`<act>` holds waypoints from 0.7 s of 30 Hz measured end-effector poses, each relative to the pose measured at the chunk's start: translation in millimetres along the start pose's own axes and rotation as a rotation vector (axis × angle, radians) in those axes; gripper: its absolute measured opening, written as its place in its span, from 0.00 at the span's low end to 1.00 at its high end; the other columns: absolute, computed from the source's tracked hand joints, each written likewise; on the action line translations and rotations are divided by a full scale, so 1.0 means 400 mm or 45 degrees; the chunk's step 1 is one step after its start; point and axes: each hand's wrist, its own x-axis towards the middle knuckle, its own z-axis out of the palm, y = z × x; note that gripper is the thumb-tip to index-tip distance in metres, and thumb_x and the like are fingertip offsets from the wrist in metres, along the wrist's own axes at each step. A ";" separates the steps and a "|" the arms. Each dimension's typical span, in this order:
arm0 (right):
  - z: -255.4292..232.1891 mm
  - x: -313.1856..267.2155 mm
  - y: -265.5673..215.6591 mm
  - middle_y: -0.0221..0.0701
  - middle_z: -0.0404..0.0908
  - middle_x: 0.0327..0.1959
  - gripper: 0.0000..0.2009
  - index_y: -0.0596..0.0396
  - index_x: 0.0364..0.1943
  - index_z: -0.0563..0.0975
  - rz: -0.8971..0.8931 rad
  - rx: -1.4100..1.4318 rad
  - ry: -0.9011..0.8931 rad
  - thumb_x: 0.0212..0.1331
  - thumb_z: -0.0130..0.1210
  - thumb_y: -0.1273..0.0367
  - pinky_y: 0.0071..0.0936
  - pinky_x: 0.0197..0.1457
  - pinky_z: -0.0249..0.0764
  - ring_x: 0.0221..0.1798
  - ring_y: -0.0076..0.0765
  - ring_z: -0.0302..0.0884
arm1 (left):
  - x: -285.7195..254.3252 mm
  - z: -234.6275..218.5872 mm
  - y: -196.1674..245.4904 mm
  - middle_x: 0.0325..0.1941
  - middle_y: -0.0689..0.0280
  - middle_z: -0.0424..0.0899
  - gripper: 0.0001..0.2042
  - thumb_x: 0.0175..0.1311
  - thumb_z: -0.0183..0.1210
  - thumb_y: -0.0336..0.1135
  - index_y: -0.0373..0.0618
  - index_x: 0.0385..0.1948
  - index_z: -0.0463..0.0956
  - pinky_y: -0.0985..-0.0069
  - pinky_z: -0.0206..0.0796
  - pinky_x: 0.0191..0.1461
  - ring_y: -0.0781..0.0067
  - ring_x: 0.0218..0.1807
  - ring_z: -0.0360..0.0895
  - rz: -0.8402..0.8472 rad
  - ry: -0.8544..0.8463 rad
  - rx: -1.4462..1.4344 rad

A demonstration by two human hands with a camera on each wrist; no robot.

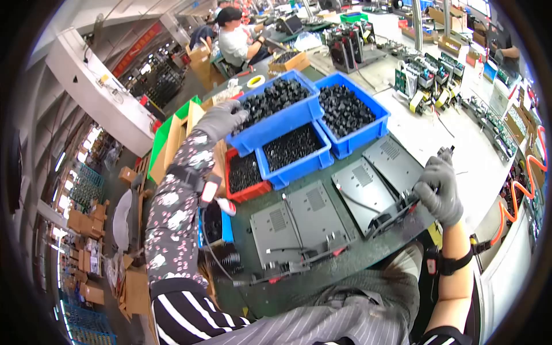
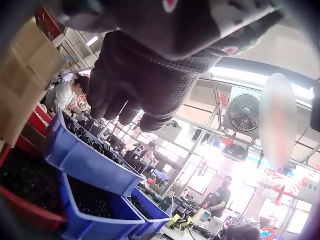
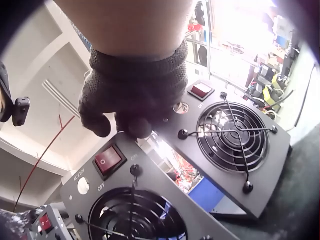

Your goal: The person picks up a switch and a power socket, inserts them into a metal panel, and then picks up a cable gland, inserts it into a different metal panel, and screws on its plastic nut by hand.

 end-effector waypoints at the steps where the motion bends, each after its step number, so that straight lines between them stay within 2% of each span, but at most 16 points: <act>1: -0.001 0.002 0.002 0.29 0.63 0.13 0.17 0.53 0.11 0.70 -0.018 -0.030 -0.021 0.45 0.55 0.57 0.35 0.44 0.56 0.27 0.37 0.62 | 0.046 0.010 0.002 0.56 0.50 0.76 0.27 0.58 0.56 0.53 0.43 0.54 0.73 0.65 0.62 0.63 0.55 0.59 0.73 0.022 0.017 0.112; 2: 0.003 0.006 -0.001 0.29 0.63 0.12 0.17 0.52 0.10 0.69 -0.019 -0.022 0.014 0.43 0.55 0.57 0.35 0.42 0.56 0.26 0.37 0.61 | 0.091 0.014 0.003 0.60 0.50 0.73 0.30 0.58 0.56 0.53 0.41 0.57 0.70 0.64 0.60 0.66 0.54 0.62 0.70 0.014 -0.031 0.184; 5: 0.013 0.004 0.017 0.28 0.65 0.11 0.16 0.51 0.09 0.70 -0.027 0.016 0.037 0.40 0.57 0.56 0.35 0.42 0.55 0.25 0.36 0.61 | 0.200 0.057 -0.037 0.68 0.52 0.64 0.35 0.58 0.55 0.55 0.44 0.65 0.61 0.65 0.56 0.69 0.57 0.68 0.63 -0.049 -0.041 0.307; 7: 0.011 0.005 0.015 0.27 0.65 0.11 0.16 0.50 0.09 0.71 -0.010 0.022 0.028 0.40 0.57 0.56 0.34 0.42 0.55 0.25 0.36 0.61 | 0.262 0.103 -0.076 0.73 0.55 0.54 0.38 0.58 0.55 0.56 0.48 0.68 0.56 0.65 0.48 0.74 0.58 0.74 0.54 -0.171 -0.072 0.269; 9: 0.007 0.012 0.017 0.27 0.66 0.11 0.15 0.50 0.09 0.71 0.007 0.032 0.013 0.39 0.58 0.56 0.34 0.42 0.54 0.25 0.35 0.61 | 0.305 0.153 -0.113 0.74 0.55 0.52 0.38 0.58 0.54 0.60 0.52 0.68 0.56 0.62 0.47 0.74 0.57 0.74 0.52 -0.175 -0.141 0.276; 10: 0.005 0.011 0.019 0.26 0.66 0.11 0.15 0.49 0.09 0.72 -0.003 0.016 0.006 0.39 0.58 0.56 0.34 0.42 0.54 0.25 0.35 0.62 | 0.276 0.162 -0.086 0.74 0.54 0.52 0.36 0.58 0.53 0.62 0.58 0.67 0.58 0.60 0.46 0.74 0.52 0.74 0.52 -0.213 -0.056 0.384; 11: 0.006 0.005 0.020 0.26 0.66 0.11 0.14 0.48 0.09 0.73 -0.005 0.004 -0.007 0.38 0.58 0.56 0.34 0.42 0.54 0.25 0.34 0.62 | 0.270 0.163 -0.071 0.74 0.54 0.52 0.36 0.58 0.53 0.62 0.58 0.67 0.58 0.60 0.46 0.74 0.52 0.74 0.52 -0.210 -0.079 0.387; 13: 0.013 0.003 0.019 0.27 0.67 0.11 0.16 0.48 0.09 0.73 0.011 0.000 0.016 0.41 0.58 0.54 0.34 0.42 0.54 0.25 0.35 0.62 | 0.249 0.171 -0.054 0.73 0.53 0.54 0.34 0.58 0.53 0.63 0.61 0.66 0.62 0.57 0.48 0.73 0.46 0.71 0.56 -0.198 -0.093 0.553; 14: 0.016 0.004 0.019 0.27 0.67 0.12 0.17 0.48 0.09 0.73 -0.017 0.007 0.049 0.43 0.58 0.53 0.34 0.42 0.54 0.25 0.36 0.62 | 0.226 0.165 -0.042 0.68 0.51 0.60 0.32 0.58 0.55 0.61 0.60 0.63 0.66 0.57 0.53 0.70 0.42 0.67 0.61 -0.130 -0.102 0.605; 15: 0.019 0.005 0.020 0.28 0.67 0.12 0.19 0.48 0.09 0.73 -0.041 0.017 0.083 0.45 0.57 0.52 0.34 0.42 0.55 0.25 0.37 0.63 | 0.217 0.173 -0.045 0.63 0.51 0.65 0.30 0.57 0.57 0.57 0.58 0.61 0.68 0.60 0.57 0.68 0.45 0.64 0.64 -0.115 -0.091 0.535; 17: 0.027 0.001 0.030 0.29 0.63 0.11 0.22 0.49 0.09 0.71 -0.039 0.072 0.116 0.49 0.55 0.50 0.35 0.41 0.54 0.25 0.38 0.61 | 0.224 0.193 -0.097 0.60 0.50 0.67 0.27 0.57 0.58 0.54 0.56 0.58 0.70 0.63 0.59 0.66 0.48 0.63 0.66 0.022 -0.028 0.363; 19: 0.026 -0.001 0.026 0.28 0.62 0.12 0.22 0.49 0.10 0.71 -0.019 0.025 0.108 0.48 0.55 0.49 0.35 0.40 0.53 0.25 0.37 0.60 | 0.225 0.175 -0.098 0.59 0.49 0.68 0.26 0.56 0.59 0.53 0.55 0.57 0.72 0.63 0.60 0.65 0.49 0.61 0.68 -0.013 -0.058 0.347; 20: 0.025 -0.002 0.026 0.28 0.62 0.12 0.21 0.49 0.10 0.71 -0.019 0.009 0.109 0.47 0.55 0.50 0.35 0.40 0.53 0.25 0.37 0.60 | 0.247 0.176 -0.113 0.57 0.48 0.71 0.27 0.54 0.62 0.51 0.55 0.56 0.72 0.63 0.62 0.64 0.49 0.59 0.70 -0.020 -0.064 0.239; 21: 0.027 -0.002 0.025 0.28 0.62 0.12 0.20 0.49 0.10 0.71 -0.030 -0.009 0.110 0.46 0.54 0.50 0.34 0.40 0.53 0.25 0.36 0.59 | 0.257 0.181 -0.131 0.52 0.50 0.77 0.23 0.52 0.64 0.45 0.52 0.52 0.76 0.66 0.64 0.62 0.53 0.56 0.74 -0.022 -0.012 0.177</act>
